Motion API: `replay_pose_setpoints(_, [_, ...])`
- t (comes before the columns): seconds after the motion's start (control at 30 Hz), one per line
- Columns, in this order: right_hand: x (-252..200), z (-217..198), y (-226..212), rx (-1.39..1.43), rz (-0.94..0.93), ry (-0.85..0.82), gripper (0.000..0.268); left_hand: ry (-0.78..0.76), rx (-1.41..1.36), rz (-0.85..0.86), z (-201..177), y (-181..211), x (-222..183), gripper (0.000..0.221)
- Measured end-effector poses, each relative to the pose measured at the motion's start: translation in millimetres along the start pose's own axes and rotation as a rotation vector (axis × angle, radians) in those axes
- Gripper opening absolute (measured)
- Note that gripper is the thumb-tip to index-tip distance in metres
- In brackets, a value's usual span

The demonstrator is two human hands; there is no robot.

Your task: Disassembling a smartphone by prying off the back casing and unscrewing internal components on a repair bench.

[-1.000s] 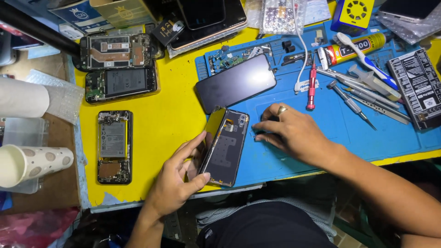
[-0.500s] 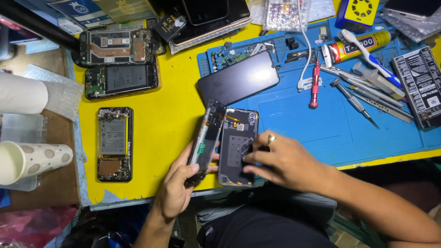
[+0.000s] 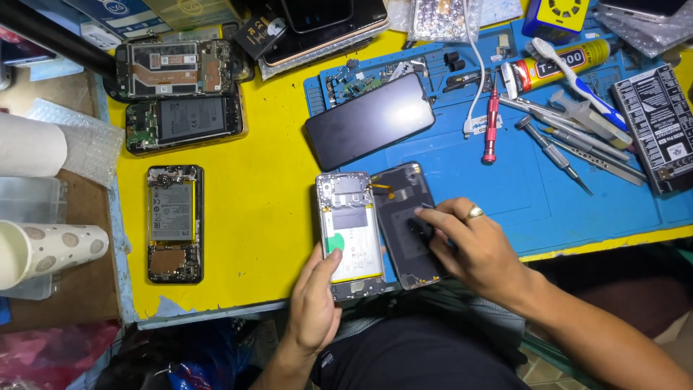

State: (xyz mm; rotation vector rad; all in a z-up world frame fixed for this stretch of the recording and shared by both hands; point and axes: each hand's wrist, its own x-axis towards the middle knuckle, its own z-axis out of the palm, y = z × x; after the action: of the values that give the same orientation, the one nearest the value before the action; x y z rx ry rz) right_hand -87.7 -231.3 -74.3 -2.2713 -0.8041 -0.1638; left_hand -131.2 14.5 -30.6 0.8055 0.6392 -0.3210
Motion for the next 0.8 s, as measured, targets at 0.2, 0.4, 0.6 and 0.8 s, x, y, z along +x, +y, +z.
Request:
replay_pose_setpoints(0.2, [-12,-14,12,-0.065,0.069,0.05,0.045,-0.203,0.561,0.139,1,-5,-1,0.049])
replay_pose_setpoints(0.4, [-13,-32,17,-0.077,0.128,0.107,0.037,-0.325,0.771,0.055,28,12,-6,0.066])
replay_pose_setpoints(0.6, [-7,-35,13,-0.095,0.029,0.159,0.024,-0.134,1.418,-0.007,10,30,-6,0.095])
replay_pose_setpoints(0.8, [-2,-33,-70,0.638,-0.036,-0.021,0.021,-0.556,0.783,0.434,-3,85,-59,0.026])
